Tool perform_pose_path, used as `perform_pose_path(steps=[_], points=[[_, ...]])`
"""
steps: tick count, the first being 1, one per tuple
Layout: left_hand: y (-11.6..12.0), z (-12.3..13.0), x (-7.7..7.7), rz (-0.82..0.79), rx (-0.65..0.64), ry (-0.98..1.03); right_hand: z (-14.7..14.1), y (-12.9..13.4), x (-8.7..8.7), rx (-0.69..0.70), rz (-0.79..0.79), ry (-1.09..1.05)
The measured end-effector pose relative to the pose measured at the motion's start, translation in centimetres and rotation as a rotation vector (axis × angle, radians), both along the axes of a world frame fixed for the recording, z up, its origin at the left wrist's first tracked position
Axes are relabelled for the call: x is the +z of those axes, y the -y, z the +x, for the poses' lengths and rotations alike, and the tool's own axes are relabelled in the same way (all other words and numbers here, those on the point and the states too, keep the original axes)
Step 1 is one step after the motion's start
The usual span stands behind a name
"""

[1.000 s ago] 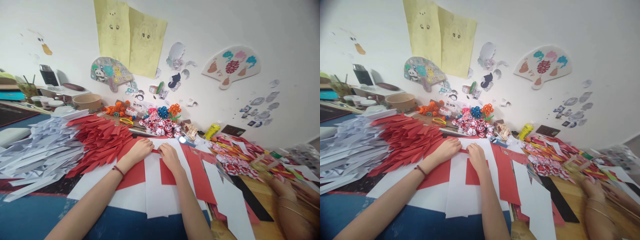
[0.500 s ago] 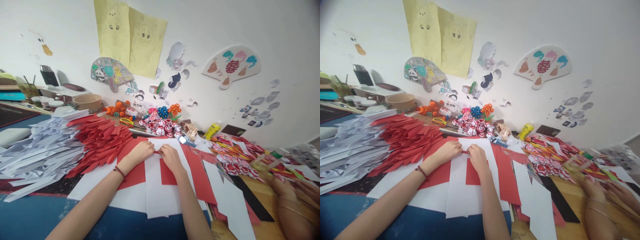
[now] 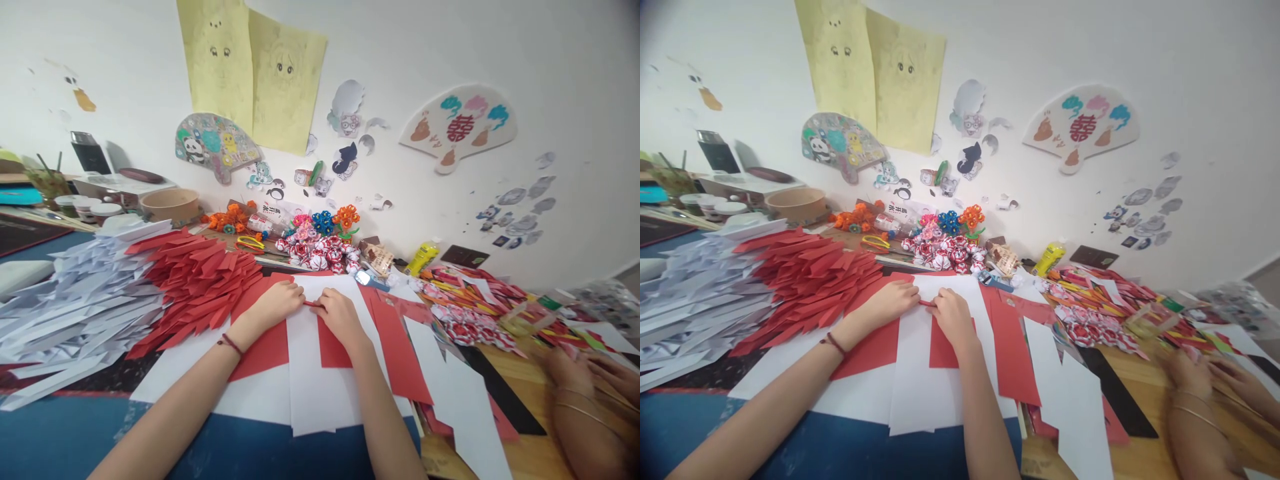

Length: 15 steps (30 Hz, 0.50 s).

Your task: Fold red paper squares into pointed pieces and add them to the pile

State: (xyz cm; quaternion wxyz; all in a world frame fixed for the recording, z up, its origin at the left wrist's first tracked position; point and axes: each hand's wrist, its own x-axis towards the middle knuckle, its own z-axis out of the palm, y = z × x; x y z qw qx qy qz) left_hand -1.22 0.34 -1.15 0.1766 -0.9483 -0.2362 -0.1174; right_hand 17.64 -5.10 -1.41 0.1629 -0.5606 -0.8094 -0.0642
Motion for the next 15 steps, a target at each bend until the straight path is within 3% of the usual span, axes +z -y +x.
perform_pose_path(steps=[6,15], points=[[0.59,0.53,-0.15,0.049,0.040,0.062,-0.13,0.06,0.55,-0.003,0.046,-0.001],[0.96,0.06,0.67,-0.163,0.191,0.292,-0.19,0.38,0.74,-0.067,0.030,-0.218]])
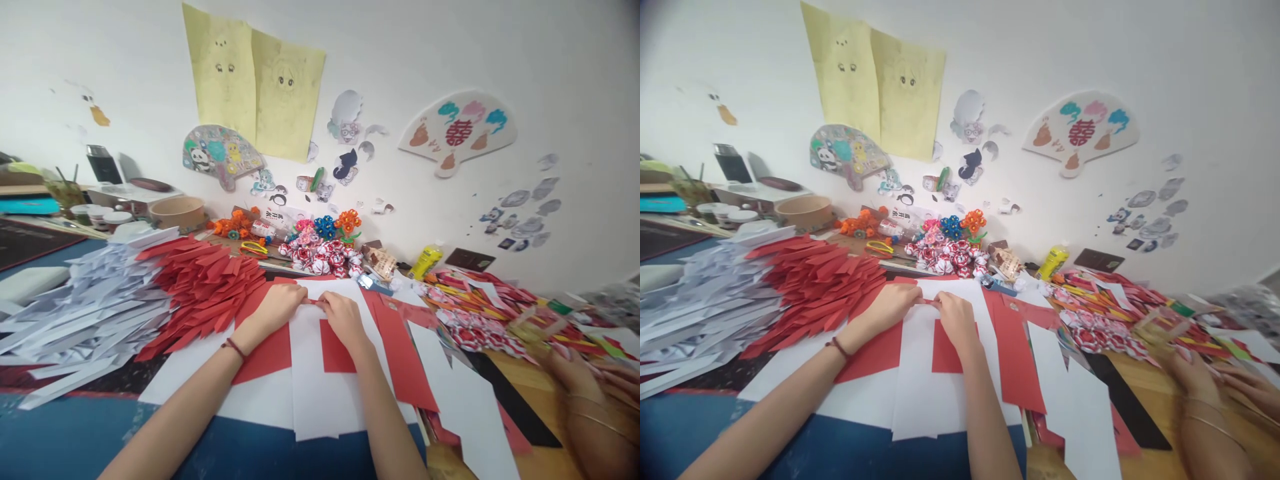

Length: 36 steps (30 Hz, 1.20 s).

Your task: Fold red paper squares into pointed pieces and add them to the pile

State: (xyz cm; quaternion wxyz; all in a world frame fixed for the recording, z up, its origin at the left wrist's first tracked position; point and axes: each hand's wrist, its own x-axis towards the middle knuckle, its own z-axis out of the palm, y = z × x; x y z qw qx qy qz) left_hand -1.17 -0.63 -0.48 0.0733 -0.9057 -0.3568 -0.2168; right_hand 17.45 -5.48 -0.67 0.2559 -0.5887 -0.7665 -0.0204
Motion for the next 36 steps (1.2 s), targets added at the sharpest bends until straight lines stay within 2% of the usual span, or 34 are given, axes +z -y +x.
perform_pose_path(steps=[7,12,15,18,21,26,28,30,32,36], points=[[-0.1,-0.4,0.1,-0.112,-0.027,0.118,0.5,-0.4,0.1,0.082,0.004,-0.307],[0.0,-0.8,0.5,-0.123,-0.025,0.168,0.8,-0.6,-0.4,0.176,-0.027,-0.443],[0.3,-1.2,0.9,-0.104,-0.071,0.195,1.4,-0.9,-0.9,0.114,-0.029,-0.498],[0.9,-1.7,1.5,-0.018,-0.123,0.144,1.9,-1.3,-1.1,0.063,-0.047,-0.560],[2.0,-2.2,2.4,0.134,-0.114,0.047,1.8,-1.3,-1.0,0.079,-0.075,-0.606],[4.5,-3.3,3.5,0.442,-0.139,-0.148,0.8,-0.6,0.0,0.234,-0.275,-0.712],[5.3,-4.1,3.8,0.502,-0.130,-0.160,0.5,-0.3,0.5,0.317,-0.367,-0.781],[5.8,-5.5,4.2,0.471,-0.036,-0.072,0.2,0.0,1.0,0.361,-0.414,-0.830],[5.8,-7.5,5.1,0.386,0.110,0.101,0.0,0.1,1.3,0.357,-0.415,-0.846],[5.3,-12.6,8.1,0.237,0.475,0.376,-0.3,0.2,1.2,0.324,-0.427,-0.812]])
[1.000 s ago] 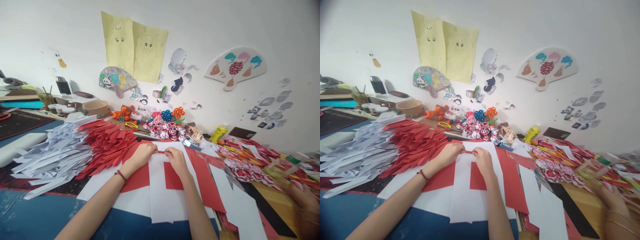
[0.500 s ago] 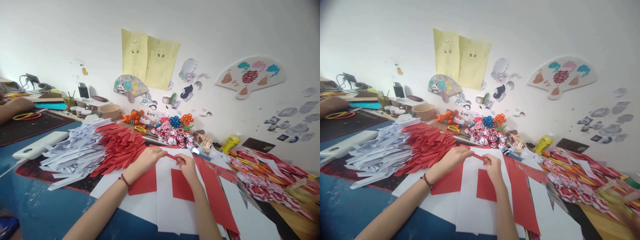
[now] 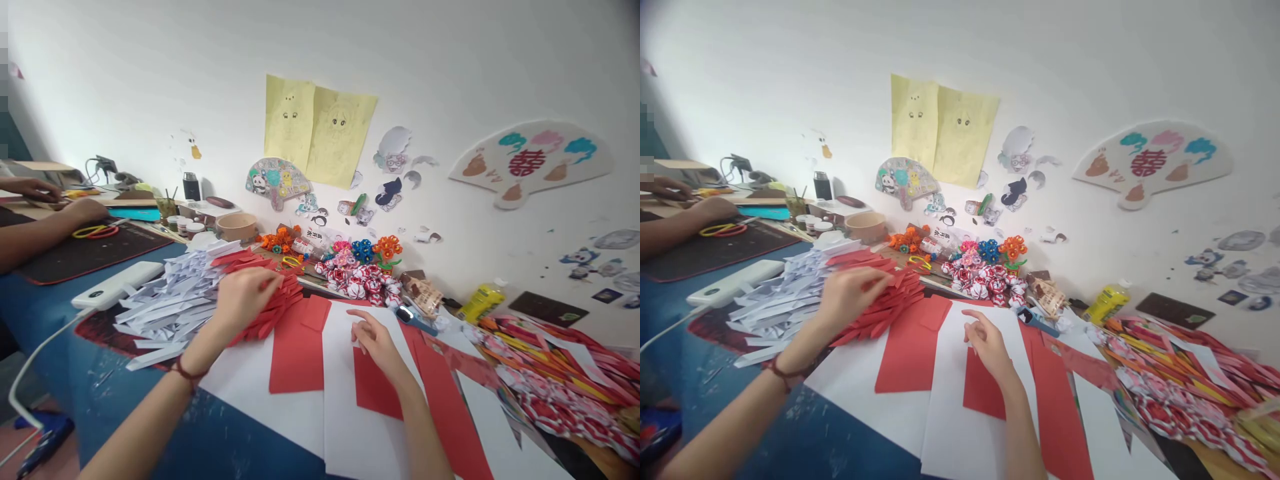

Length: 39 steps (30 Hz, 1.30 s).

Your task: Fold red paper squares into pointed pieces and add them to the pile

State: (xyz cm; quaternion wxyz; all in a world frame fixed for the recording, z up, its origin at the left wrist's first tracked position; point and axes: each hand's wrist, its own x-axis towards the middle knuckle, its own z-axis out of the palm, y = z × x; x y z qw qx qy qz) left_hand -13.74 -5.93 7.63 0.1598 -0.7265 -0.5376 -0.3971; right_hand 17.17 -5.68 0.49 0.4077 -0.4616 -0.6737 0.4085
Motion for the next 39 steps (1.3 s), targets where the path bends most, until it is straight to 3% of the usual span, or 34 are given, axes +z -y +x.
perform_pose_path(steps=[4,9,21,31,39], points=[[-0.8,-4.2,2.5,-0.107,0.319,0.089,-0.1,0.1,-0.2,0.023,-0.029,0.057],[-1.6,-6.5,2.9,-0.167,0.492,0.037,-0.1,0.3,-0.1,-0.005,-0.050,0.088],[-1.5,-6.0,1.2,-0.177,0.475,-0.054,0.3,-0.1,-1.1,0.091,-0.063,0.161],[-0.8,-6.0,1.4,-0.215,0.505,-0.115,0.3,0.0,-1.0,0.107,-0.090,0.228],[0.4,-5.2,1.4,-0.127,0.548,-0.130,0.3,0.1,-0.8,0.121,-0.094,0.255]])
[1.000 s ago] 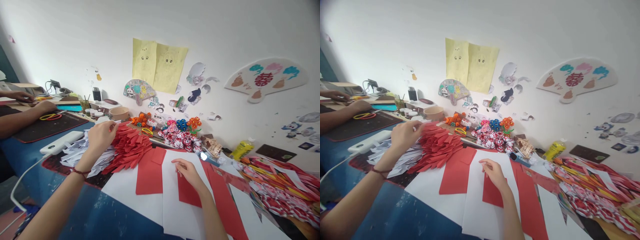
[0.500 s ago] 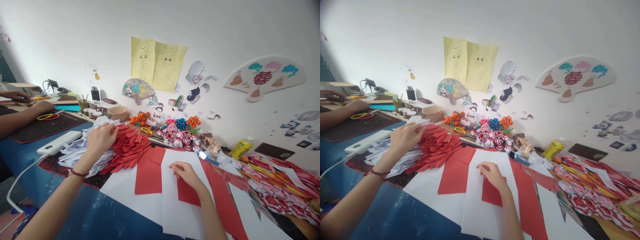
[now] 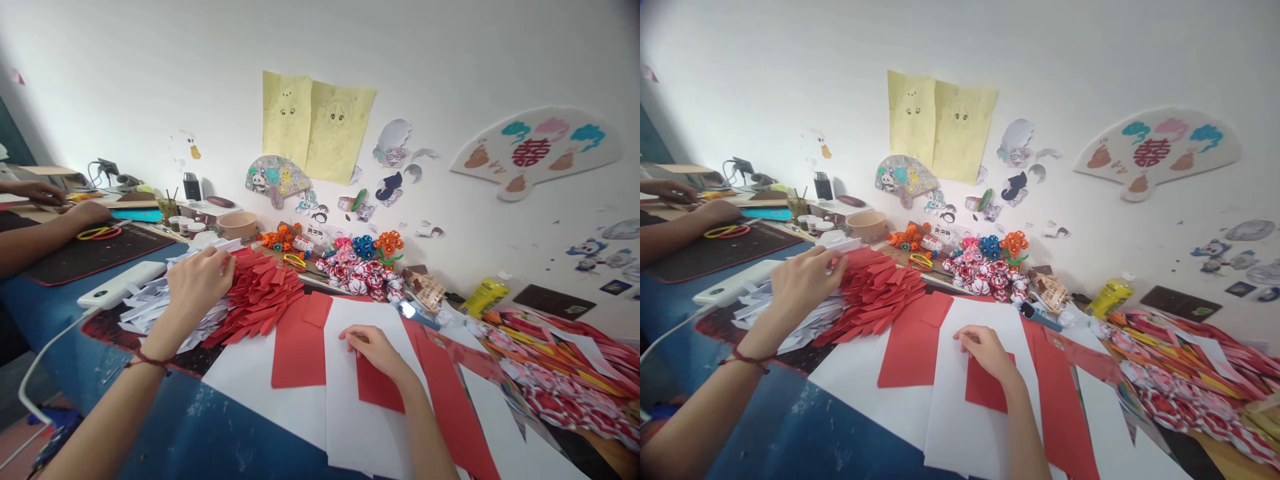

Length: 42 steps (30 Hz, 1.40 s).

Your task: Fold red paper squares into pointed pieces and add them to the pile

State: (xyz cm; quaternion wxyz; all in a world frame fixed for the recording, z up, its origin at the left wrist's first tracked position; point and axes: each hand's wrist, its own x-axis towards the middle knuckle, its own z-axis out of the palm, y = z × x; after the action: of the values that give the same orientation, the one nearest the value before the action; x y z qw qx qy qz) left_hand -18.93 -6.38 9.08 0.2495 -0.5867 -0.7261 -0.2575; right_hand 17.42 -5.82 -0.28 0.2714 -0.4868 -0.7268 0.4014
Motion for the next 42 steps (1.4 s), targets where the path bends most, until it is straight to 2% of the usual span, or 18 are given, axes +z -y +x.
perform_pose_path(steps=[3,11,16,19,23,26,31,33,36,39,42], points=[[0.5,0.8,-0.4,0.033,-0.063,-0.048,0.0,0.1,0.1,0.000,0.009,-0.005],[0.6,2.7,-2.8,-0.054,-0.300,-0.189,-0.2,0.4,0.4,-0.006,0.009,-0.006],[0.9,4.2,-4.1,-0.064,-0.438,-0.210,-0.1,0.3,0.4,-0.015,0.018,0.022],[1.7,6.9,-5.3,-0.168,-0.645,-0.255,-0.3,0.3,0.2,-0.028,0.044,0.022],[2.4,11.6,-7.2,-0.271,-0.936,-0.257,-0.6,0.2,0.1,-0.047,0.105,0.009],[1.6,15.4,-7.7,-0.309,-1.037,-0.241,-0.3,-0.3,0.1,-0.220,0.159,-0.039],[-2.1,21.1,-7.7,-0.376,-1.088,-0.141,2.0,-1.3,0.0,-0.730,0.275,-0.167],[-3.4,22.7,-8.2,-0.431,-1.094,-0.093,2.8,-1.5,-0.1,-0.857,0.296,-0.210],[-4.3,23.9,-9.3,-0.544,-1.148,-0.019,3.3,-1.6,0.0,-0.930,0.305,-0.254],[-4.0,24.1,-10.4,-0.573,-1.186,0.040,3.1,-1.7,0.1,-0.924,0.288,-0.279],[-3.7,23.9,-10.9,-0.595,-1.183,0.151,3.1,-1.7,0.0,-0.917,0.320,-0.230]])
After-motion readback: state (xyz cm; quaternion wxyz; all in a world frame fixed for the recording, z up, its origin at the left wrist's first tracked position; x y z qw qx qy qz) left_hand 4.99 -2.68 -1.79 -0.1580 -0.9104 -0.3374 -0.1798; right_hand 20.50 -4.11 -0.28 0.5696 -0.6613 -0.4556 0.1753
